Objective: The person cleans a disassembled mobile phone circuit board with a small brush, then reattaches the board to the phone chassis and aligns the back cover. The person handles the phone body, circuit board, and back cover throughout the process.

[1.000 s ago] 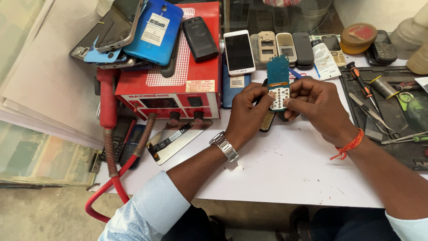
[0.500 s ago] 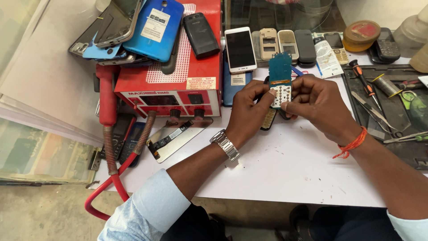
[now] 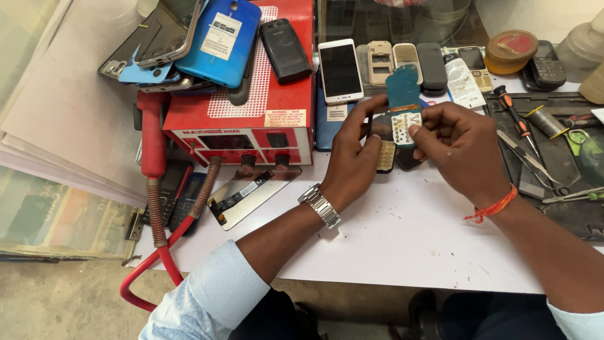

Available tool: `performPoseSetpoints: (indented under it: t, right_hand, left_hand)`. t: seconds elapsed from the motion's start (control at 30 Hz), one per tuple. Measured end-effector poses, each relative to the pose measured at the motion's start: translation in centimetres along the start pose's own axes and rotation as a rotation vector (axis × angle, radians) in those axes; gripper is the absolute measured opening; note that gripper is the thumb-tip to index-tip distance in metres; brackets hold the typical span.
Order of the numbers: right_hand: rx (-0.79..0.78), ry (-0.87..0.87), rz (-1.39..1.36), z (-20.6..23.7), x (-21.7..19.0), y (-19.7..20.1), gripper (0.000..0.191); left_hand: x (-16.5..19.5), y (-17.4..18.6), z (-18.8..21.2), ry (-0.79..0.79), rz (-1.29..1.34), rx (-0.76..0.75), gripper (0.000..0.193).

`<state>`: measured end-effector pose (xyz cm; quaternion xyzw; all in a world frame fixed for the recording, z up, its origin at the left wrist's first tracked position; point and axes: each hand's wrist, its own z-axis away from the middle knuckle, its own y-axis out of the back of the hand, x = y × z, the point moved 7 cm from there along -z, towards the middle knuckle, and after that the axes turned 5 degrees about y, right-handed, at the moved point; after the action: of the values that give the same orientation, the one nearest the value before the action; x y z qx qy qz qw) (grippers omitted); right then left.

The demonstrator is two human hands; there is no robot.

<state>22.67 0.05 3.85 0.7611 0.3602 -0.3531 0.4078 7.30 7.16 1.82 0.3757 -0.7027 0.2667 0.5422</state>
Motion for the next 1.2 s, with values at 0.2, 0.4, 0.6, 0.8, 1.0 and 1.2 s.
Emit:
performPoseSetpoints:
  t: [0.2, 0.4, 0.6, 0.8, 1.0, 1.2]
  right_hand:
    - [0.005, -0.027, -0.005, -0.1, 0.2, -0.1, 0.022]
    - [-0.006, 0.011, -0.078, 0.0, -0.3, -0.2, 0.023]
    - [-0.111, -0.127, -0.231, 0.0, 0.5, -1.4, 0.034]
    - [-0.171, -0.130, -0.179, 0.2, 0.4, -2.1, 0.037]
    - [-0.158, -0.100, -0.152, 0.3, 0.1, -2.1, 0.038]
    - [-0.138, -0.089, -0.161, 0.3, 0.2, -1.8, 0.039]
  left_hand:
    - [0.3, 0.1, -0.1, -0.011, -0.010, 0.056, 0.085]
    - [-2.2, 0.5, -1.0, 0.105, 0.138, 0.125, 0.068]
    - [-3.8, 0.5, -1.1, 0.218, 0.320, 0.137, 0.033]
    - [-3.9, 0.1, -0.9, 0.321, 0.483, 0.081, 0.036]
    - [-3.0, -0.6, -0.7, 0.262, 0.482, -0.019, 0.042]
    - [-2.7, -0.8, -0.7, 0.207, 0.509, -0.077, 0.045]
